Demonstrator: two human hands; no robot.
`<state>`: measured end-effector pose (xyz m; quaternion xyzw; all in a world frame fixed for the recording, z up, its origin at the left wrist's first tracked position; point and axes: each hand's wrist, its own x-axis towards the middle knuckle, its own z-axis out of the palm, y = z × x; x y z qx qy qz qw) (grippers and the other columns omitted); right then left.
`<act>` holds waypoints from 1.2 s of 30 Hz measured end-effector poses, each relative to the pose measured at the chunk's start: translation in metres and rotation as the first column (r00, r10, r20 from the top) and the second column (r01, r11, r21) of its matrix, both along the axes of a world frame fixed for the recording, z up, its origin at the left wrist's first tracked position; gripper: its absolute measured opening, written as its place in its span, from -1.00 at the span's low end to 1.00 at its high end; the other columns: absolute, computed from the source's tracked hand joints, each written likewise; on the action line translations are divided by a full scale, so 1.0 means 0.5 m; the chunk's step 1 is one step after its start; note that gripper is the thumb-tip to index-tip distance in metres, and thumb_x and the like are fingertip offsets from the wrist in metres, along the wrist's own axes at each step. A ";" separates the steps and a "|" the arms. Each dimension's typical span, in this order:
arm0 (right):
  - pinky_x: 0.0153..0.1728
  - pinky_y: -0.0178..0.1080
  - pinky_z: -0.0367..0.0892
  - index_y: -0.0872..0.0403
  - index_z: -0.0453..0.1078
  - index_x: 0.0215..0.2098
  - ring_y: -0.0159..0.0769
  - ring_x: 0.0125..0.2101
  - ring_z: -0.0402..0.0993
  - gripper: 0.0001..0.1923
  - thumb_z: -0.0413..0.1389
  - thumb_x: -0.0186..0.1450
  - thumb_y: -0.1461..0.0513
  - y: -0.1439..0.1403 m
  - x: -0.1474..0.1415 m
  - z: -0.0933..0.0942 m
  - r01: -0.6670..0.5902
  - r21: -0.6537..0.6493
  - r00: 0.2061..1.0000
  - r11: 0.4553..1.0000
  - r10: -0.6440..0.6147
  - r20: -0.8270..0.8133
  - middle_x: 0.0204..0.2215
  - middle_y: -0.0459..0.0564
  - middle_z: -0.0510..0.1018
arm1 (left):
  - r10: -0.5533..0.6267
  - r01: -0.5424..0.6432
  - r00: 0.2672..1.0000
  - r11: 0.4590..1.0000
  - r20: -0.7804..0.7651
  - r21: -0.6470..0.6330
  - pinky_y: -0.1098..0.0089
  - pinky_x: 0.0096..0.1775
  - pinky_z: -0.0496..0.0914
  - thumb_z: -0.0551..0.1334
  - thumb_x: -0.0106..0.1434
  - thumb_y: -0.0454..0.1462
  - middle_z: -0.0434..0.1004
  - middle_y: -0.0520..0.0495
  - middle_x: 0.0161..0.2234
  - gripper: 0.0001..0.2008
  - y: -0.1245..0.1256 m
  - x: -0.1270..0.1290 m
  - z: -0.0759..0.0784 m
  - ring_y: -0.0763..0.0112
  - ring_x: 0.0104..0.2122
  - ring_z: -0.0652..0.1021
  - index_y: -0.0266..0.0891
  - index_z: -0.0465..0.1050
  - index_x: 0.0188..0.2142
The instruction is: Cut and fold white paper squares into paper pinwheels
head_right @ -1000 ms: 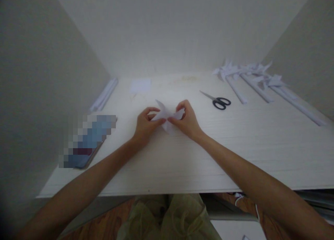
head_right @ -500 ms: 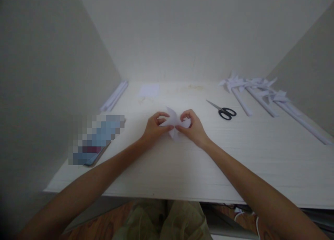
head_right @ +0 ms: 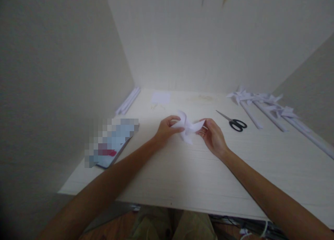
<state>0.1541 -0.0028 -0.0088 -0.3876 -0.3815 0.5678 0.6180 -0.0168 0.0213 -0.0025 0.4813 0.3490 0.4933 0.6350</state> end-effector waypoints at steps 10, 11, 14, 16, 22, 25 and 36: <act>-0.66 -0.38 0.12 0.08 0.32 -0.62 -0.49 -0.67 0.22 -0.79 0.24 -0.12 0.15 0.033 0.004 0.019 -0.094 -0.137 0.901 0.986 0.143 0.410 -0.67 -0.14 0.36 | -0.311 0.329 0.929 0.942 0.200 -0.067 0.47 -0.41 0.28 0.42 -0.41 -0.36 0.44 0.07 -0.54 -0.51 0.007 -0.003 -0.003 0.58 -0.57 0.43 -0.30 0.32 -0.41; -0.68 -0.37 0.09 0.08 0.32 -0.63 -0.49 -0.70 0.19 -0.78 0.23 -0.12 0.13 0.043 0.000 0.027 -0.103 -0.120 0.871 0.987 0.148 0.469 -0.70 -0.15 0.35 | -0.336 0.357 0.917 0.932 0.217 -0.067 0.47 -0.41 0.27 0.43 -0.42 -0.36 0.44 0.08 -0.54 -0.52 0.005 -0.004 0.000 0.59 -0.56 0.43 -0.30 0.32 -0.42; -0.67 -0.33 0.08 0.08 0.32 -0.68 -0.46 -0.70 0.19 -0.81 0.21 -0.11 0.16 0.088 -0.024 0.052 -0.177 -0.076 0.734 0.981 0.183 0.654 -0.73 -0.12 0.36 | -0.382 0.412 0.886 0.909 0.263 -0.069 0.49 -0.43 0.25 0.43 -0.42 -0.37 0.41 0.08 -0.52 -0.54 0.001 -0.011 0.008 0.59 -0.55 0.42 -0.30 0.33 -0.44; -0.63 -0.33 0.13 0.09 0.33 -0.69 -0.44 -0.66 0.24 -0.84 0.20 -0.14 0.20 0.126 -0.048 0.067 -0.220 -0.048 0.707 0.974 0.193 0.681 -0.69 -0.11 0.39 | -0.398 0.435 0.871 0.897 0.288 -0.077 0.49 -0.43 0.24 0.42 -0.41 -0.38 0.40 0.07 -0.49 -0.53 0.001 -0.018 0.010 0.59 -0.53 0.41 -0.29 0.34 -0.42; -0.59 -0.35 0.13 0.13 0.30 -0.67 -0.47 -0.64 0.20 -0.91 0.05 -0.05 0.28 0.241 -0.145 0.077 -0.392 0.229 0.338 0.891 -0.092 0.937 -0.71 -0.13 0.34 | -0.467 0.524 0.814 0.847 0.345 -0.090 0.47 -0.41 0.25 0.41 -0.40 -0.38 0.40 0.05 -0.46 -0.49 0.008 -0.037 0.003 0.54 -0.50 0.41 -0.26 0.35 -0.36; -0.54 -0.35 0.15 0.14 0.32 -0.62 -0.45 -0.59 0.23 -0.93 0.04 -0.01 0.29 0.274 -0.193 0.068 -0.424 0.266 0.296 0.866 -0.145 0.944 -0.66 -0.09 0.37 | -0.508 0.570 0.782 0.817 0.361 -0.086 0.47 -0.45 0.24 0.42 -0.46 -0.38 0.39 0.07 -0.50 -0.50 0.007 -0.045 0.005 0.54 -0.53 0.39 -0.24 0.34 -0.42; -0.47 -0.32 0.12 0.13 0.33 -0.55 -0.40 -0.53 0.23 -0.88 0.05 0.07 0.23 0.308 -0.281 0.016 -0.450 0.265 0.137 0.853 -0.227 0.964 -0.53 0.00 0.44 | -0.619 0.671 0.698 0.741 0.358 -0.029 0.50 -0.50 0.23 0.44 -0.52 -0.37 0.37 0.09 -0.57 -0.51 0.009 -0.049 0.005 0.57 -0.58 0.36 -0.26 0.36 -0.49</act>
